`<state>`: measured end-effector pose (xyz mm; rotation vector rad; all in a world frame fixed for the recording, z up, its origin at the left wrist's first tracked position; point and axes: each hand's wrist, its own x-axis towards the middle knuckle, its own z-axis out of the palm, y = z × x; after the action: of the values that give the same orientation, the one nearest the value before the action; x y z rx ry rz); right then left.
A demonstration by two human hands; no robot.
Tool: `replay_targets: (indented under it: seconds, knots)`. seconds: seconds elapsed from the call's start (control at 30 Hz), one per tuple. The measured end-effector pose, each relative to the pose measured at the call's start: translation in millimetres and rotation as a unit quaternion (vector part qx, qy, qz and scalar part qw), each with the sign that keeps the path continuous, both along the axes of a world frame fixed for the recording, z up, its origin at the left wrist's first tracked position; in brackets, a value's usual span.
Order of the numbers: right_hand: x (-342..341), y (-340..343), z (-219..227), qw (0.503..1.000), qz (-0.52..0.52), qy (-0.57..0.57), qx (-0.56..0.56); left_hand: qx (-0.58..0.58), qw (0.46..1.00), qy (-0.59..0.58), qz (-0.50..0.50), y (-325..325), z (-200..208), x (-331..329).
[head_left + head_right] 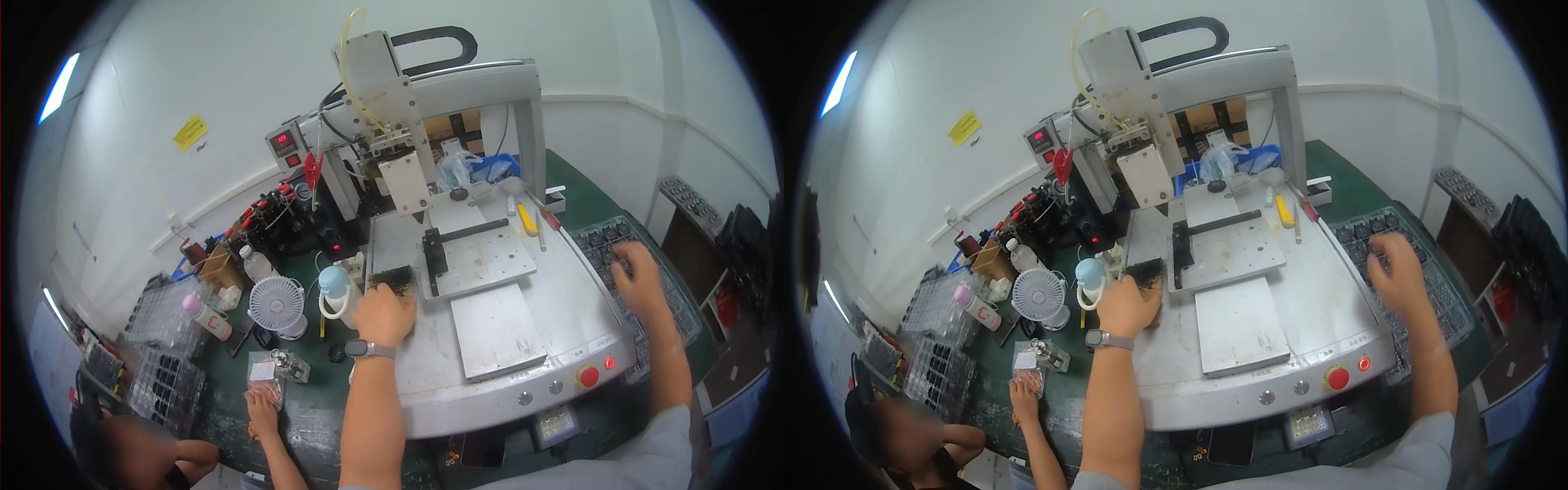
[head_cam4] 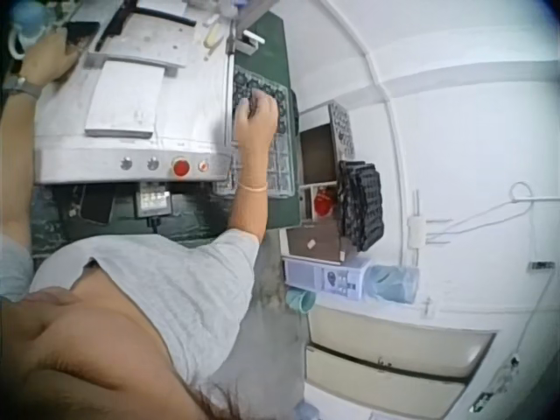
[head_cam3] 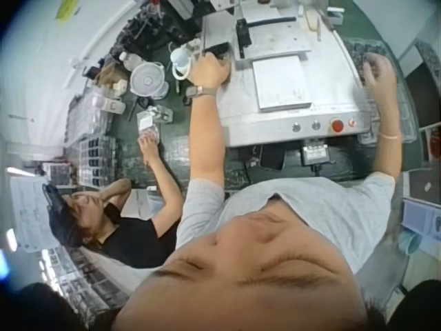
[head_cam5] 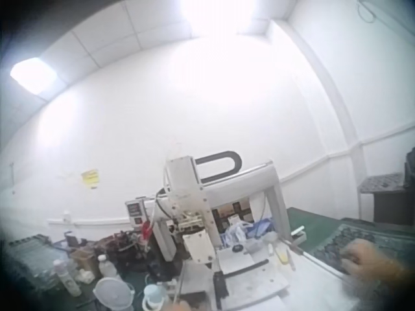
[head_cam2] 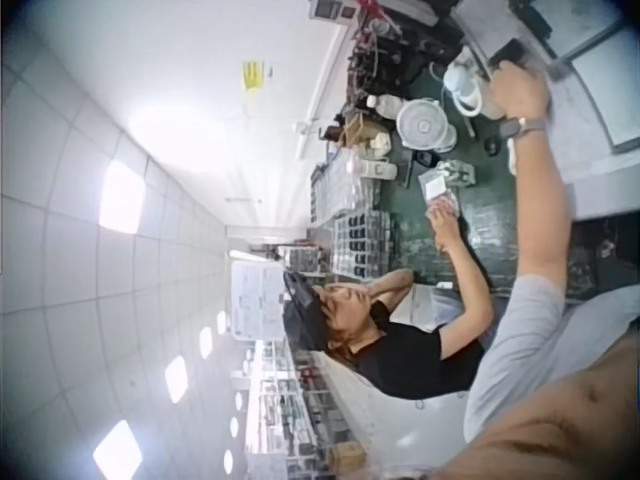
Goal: Assembling electronic components using specialized machinery and hand tools.
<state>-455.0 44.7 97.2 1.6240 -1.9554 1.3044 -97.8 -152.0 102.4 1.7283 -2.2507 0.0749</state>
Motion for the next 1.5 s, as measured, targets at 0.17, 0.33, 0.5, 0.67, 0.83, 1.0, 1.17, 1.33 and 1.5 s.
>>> replay_targets:
  seconds: [0.17, 0.33, 0.5, 0.67, 0.83, 1.0, 1.17, 1.33, 1.5]
  knots:
    - [121, 74, 1, 0.936, 0.281, 0.203, 0.056, 0.002, 1.000, 0.026, -0.011, -2, 2, -1]
    - [161, 85, -58, 0.924, 0.205, 0.270, 0.179, 0.004, 0.999, 0.036, -0.020, -4, 5, -4]
    - [180, 83, -84, 0.959, 0.129, 0.215, 0.135, 0.047, 0.996, 0.077, -0.007, -2, 2, -1]
    - [195, 81, -94, 0.968, 0.089, 0.194, 0.130, 0.059, 0.995, 0.080, -0.007, -10, -9, 2]
    - [204, 77, -115, 0.974, 0.054, 0.185, 0.117, 0.060, 0.994, 0.086, -0.005, -16, -8, 3]
    - [208, 71, -126, 0.975, 0.025, 0.187, 0.119, 0.086, 0.985, 0.148, 0.008, -21, -5, 3]
    - [208, 69, -128, 0.974, 0.022, 0.192, 0.115, 0.048, 0.984, 0.171, 0.024, -23, -5, 2]
    - [208, 68, -130, 0.975, 0.017, 0.195, 0.107, 0.020, 0.966, 0.258, 0.006, -21, -3, 0]
    - [209, 66, -129, 0.975, 0.009, 0.199, 0.102, 0.000, 0.955, 0.295, -0.024, -21, -10, -7]
